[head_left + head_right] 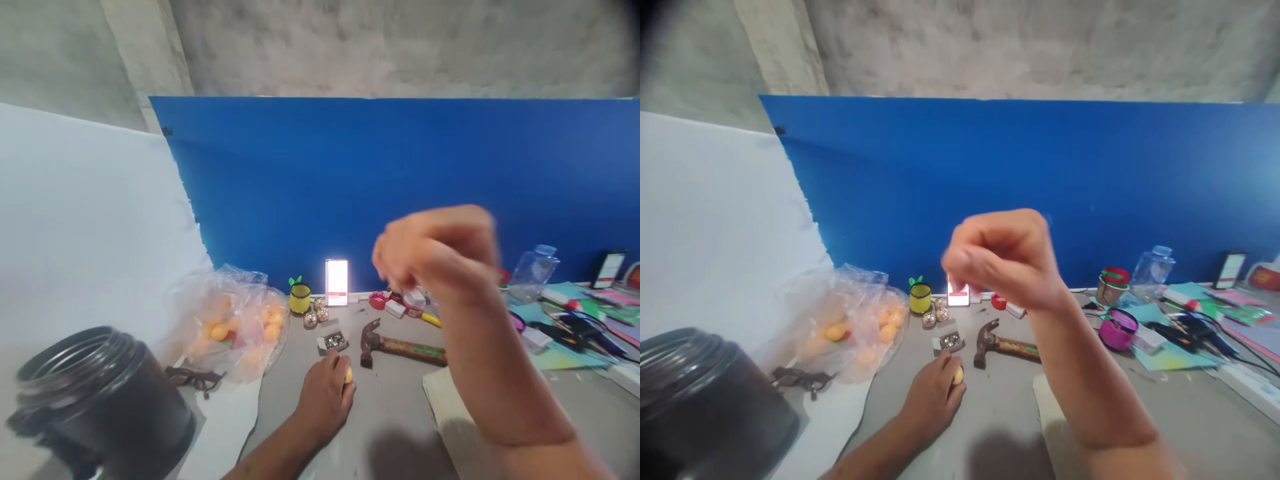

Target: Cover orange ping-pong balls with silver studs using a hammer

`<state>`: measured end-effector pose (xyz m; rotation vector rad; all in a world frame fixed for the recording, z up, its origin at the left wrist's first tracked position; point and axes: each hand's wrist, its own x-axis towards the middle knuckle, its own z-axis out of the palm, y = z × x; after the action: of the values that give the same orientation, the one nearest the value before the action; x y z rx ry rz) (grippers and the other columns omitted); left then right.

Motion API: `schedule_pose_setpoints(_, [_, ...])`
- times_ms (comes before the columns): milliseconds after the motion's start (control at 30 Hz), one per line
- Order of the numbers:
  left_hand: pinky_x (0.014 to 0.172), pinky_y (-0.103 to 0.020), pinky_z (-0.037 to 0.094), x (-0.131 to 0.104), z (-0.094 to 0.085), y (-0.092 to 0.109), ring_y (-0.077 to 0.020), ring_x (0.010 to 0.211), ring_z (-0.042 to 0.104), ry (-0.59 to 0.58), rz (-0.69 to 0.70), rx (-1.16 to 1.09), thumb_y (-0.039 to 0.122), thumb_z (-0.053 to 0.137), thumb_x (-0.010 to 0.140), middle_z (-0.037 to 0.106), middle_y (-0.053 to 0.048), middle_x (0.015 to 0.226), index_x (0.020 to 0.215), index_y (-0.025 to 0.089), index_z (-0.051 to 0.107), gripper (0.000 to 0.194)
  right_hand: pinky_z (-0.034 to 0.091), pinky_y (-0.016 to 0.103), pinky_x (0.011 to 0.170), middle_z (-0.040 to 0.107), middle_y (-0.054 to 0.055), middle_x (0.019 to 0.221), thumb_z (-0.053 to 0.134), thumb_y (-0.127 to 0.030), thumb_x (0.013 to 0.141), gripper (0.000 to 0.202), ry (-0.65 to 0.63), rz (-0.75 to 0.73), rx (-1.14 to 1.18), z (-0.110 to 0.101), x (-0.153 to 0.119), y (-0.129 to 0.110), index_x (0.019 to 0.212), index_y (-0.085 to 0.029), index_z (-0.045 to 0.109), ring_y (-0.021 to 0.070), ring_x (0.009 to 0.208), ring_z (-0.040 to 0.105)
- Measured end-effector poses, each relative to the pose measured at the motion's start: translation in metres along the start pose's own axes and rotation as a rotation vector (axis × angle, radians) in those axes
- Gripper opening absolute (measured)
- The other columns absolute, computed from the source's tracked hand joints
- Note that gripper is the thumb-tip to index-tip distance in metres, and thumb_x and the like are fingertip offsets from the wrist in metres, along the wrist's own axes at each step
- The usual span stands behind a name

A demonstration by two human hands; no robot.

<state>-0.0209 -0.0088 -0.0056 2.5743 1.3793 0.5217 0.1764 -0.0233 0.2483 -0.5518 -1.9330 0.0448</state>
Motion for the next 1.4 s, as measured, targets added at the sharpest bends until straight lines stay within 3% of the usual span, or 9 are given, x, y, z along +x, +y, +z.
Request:
schedule_pose_setpoints(133, [0.091,-0.039,0.051,0.000,0.000,-0.004,-0.0248,0.100,0.065,0.039,0.075,-0.052,0.021,0.054,0.091,0.063,-0.013,0.119,0.119,0.018,0.061,0.029,0.032,0.026,0.053,0.058,-0.002,0.057,0.058,-0.049,0.100,0.048,-0.095,0.121,-0.260,0.039,-0.020,0.006,0.063,-0.018,0.062,0.0078,0.052,0.046])
schedule_pose_setpoints(267, [0.100,-0.043,0.050,0.003,0.005,-0.010,-0.0256,0.114,0.061,0.152,0.198,-0.290,0.015,0.053,0.086,0.060,-0.014,0.129,0.131,0.018,0.053,0.045,0.027,0.027,0.057,0.061,0.000,0.059,0.062,-0.038,0.097,0.042,-0.386,0.398,-0.542,0.074,-0.098,0.038,0.060,-0.018,0.062,0.0108,0.056,0.047])
schedule_pose_setpoints(400, [0.093,-0.040,0.053,0.007,0.004,-0.013,-0.0212,0.098,0.061,0.165,0.184,-0.473,0.014,0.056,0.080,0.061,-0.008,0.112,0.114,0.018,0.061,0.034,0.028,0.028,0.061,0.072,0.005,0.072,0.064,-0.038,0.096,0.034,-0.564,0.565,-0.639,0.083,-0.155,0.065,0.069,-0.019,0.070,0.0158,0.068,0.058])
schedule_pose_setpoints(533, [0.092,-0.039,0.053,0.011,-0.001,-0.017,-0.0211,0.098,0.060,0.149,0.092,-0.669,0.017,0.060,0.077,0.063,-0.007,0.110,0.112,0.017,0.064,0.035,0.032,0.027,0.064,0.072,0.004,0.074,0.057,-0.037,0.100,0.036,-0.449,0.680,-0.600,0.089,-0.186,0.079,0.072,-0.019,0.070,0.0155,0.069,0.060])
schedule_pose_setpoints(633, [0.089,-0.036,0.055,0.014,-0.005,-0.020,-0.0193,0.094,0.062,0.105,0.029,-0.836,0.021,0.064,0.076,0.065,-0.007,0.112,0.118,0.016,0.061,0.042,0.034,0.026,0.069,0.073,0.004,0.077,0.058,-0.035,0.100,0.033,-0.390,0.609,-0.549,0.096,-0.203,0.081,0.074,-0.018,0.069,0.0153,0.073,0.061])
schedule_pose_setpoints(733, [0.087,-0.035,0.055,0.015,-0.008,-0.021,-0.0187,0.093,0.062,0.077,0.029,-0.879,0.026,0.065,0.079,0.065,-0.007,0.114,0.120,0.016,0.060,0.042,0.035,0.026,0.070,0.073,0.004,0.078,0.059,-0.035,0.100,0.033,-0.422,0.556,-0.506,0.100,-0.210,0.079,0.073,-0.018,0.069,0.0151,0.073,0.061])
schedule_pose_setpoints(933, [0.104,-0.045,0.048,0.010,-0.015,-0.015,-0.0245,0.110,0.061,0.120,0.109,-0.634,0.026,0.065,0.082,0.066,-0.008,0.116,0.111,0.018,0.065,0.031,0.038,0.027,0.071,0.077,0.005,0.088,0.062,-0.033,0.097,0.021,-0.540,0.590,-0.430,0.103,-0.204,0.074,0.085,-0.020,0.074,0.0181,0.081,0.067])
schedule_pose_setpoints(1167, [0.082,-0.038,0.062,0.008,-0.011,-0.012,-0.0233,0.102,0.066,-0.042,0.013,-0.936,0.043,0.061,0.090,0.066,-0.009,0.119,0.126,0.018,0.059,0.044,0.044,0.030,0.079,0.078,0.008,0.104,0.060,-0.026,0.095,0.022,-0.551,0.612,-0.404,0.109,-0.204,0.072,0.113,-0.021,0.072,0.0230,0.094,0.070])
schedule_pose_setpoints(1400, [0.106,-0.045,0.050,0.009,-0.012,-0.014,-0.0253,0.117,0.059,0.110,0.175,-0.672,0.037,0.058,0.094,0.064,-0.011,0.122,0.123,0.019,0.065,0.035,0.046,0.030,0.082,0.078,0.008,0.107,0.061,-0.024,0.093,0.025,-0.516,0.641,-0.361,0.106,-0.203,0.071,0.115,-0.022,0.072,0.0227,0.095,0.070])
